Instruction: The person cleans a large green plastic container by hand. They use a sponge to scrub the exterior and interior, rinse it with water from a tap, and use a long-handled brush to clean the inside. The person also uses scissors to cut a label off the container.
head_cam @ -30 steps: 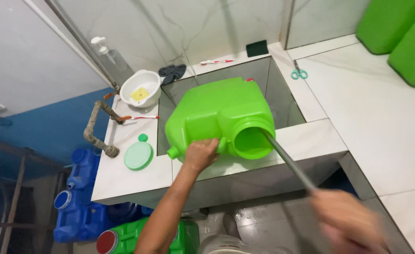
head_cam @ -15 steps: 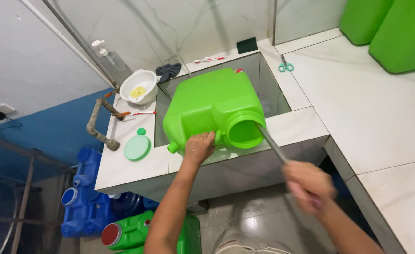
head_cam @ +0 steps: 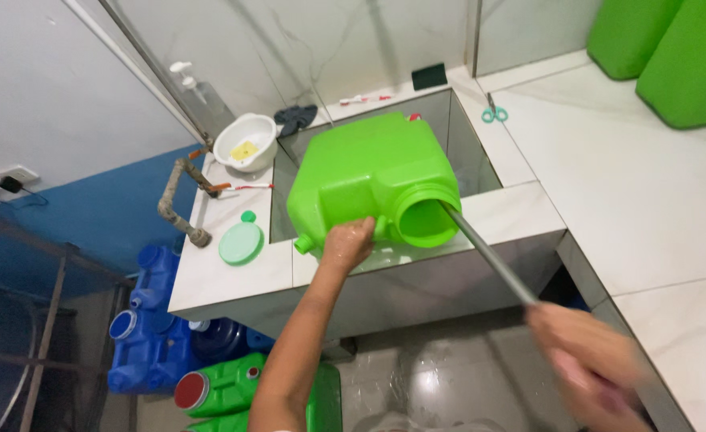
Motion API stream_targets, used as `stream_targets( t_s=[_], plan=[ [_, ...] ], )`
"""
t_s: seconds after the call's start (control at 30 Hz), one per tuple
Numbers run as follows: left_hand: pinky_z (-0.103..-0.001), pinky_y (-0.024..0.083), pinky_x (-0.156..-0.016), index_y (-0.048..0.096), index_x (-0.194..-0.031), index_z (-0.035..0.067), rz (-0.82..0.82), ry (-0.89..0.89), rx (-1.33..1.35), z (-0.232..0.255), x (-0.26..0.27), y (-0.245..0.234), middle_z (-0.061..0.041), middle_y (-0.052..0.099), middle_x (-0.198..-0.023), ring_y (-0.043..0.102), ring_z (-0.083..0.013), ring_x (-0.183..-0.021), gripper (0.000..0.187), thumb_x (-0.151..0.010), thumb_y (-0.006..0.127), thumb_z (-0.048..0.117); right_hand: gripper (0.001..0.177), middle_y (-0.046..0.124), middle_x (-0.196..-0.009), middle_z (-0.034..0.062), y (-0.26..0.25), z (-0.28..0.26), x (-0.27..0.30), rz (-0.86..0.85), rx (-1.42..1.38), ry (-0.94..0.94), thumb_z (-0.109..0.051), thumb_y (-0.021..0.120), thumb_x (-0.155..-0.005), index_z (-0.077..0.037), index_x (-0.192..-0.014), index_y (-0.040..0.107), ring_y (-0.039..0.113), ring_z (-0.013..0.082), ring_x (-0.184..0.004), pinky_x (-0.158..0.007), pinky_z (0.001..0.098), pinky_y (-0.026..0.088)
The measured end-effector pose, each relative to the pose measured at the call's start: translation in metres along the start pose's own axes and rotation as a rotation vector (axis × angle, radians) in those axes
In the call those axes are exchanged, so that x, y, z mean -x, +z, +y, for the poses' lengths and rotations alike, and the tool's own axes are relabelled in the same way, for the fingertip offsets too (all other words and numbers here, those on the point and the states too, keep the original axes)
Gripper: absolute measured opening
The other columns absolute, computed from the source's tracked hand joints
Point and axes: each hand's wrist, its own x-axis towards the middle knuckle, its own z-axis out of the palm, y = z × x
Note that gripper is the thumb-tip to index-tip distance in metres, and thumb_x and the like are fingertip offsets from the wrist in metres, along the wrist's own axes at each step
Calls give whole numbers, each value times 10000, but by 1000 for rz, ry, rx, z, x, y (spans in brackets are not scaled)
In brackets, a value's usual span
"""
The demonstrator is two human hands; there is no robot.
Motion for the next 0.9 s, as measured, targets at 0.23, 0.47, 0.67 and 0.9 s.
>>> stream_targets(
  t_s=[0.23,0.47,0.67,0.9],
  plan=[
    [-488,550,-570,571,-879,94,-80,-30,5,-8,-23,-10,-107,714,-788,711,-341,-717,285,-737,801,185,261,373,-570,31,80,94,-10,610,-449,170,-68,498,-930,-95,-690,400,336,170,-493,-551,367,386],
    [-499,550,-563,590,-868,102,-70,-38,9,-9,-18,-7,-113,714,-762,707,-359,-681,254,-723,778,190,147,524,-705,137,7,12,-27,147,-210,76,-57,521,-911,24,-794,485,493,215,-584,-600,358,450],
    [-491,548,-553,601,-855,103,-43,-66,-3,-6,-26,-6,-116,707,-732,704,-355,-662,193,-729,738,155,215,455,-647,74,96,93,-33,374,-267,126,0,510,-950,26,-742,460,418,158,-588,-587,349,405],
    [-495,553,-551,606,-829,106,-68,-80,-3,-16,-21,-9,-120,709,-727,704,-355,-651,172,-720,732,150,274,436,-632,53,17,49,-20,218,-448,137,-89,531,-990,-29,-726,489,439,163,-595,-633,371,446]
  ],
)
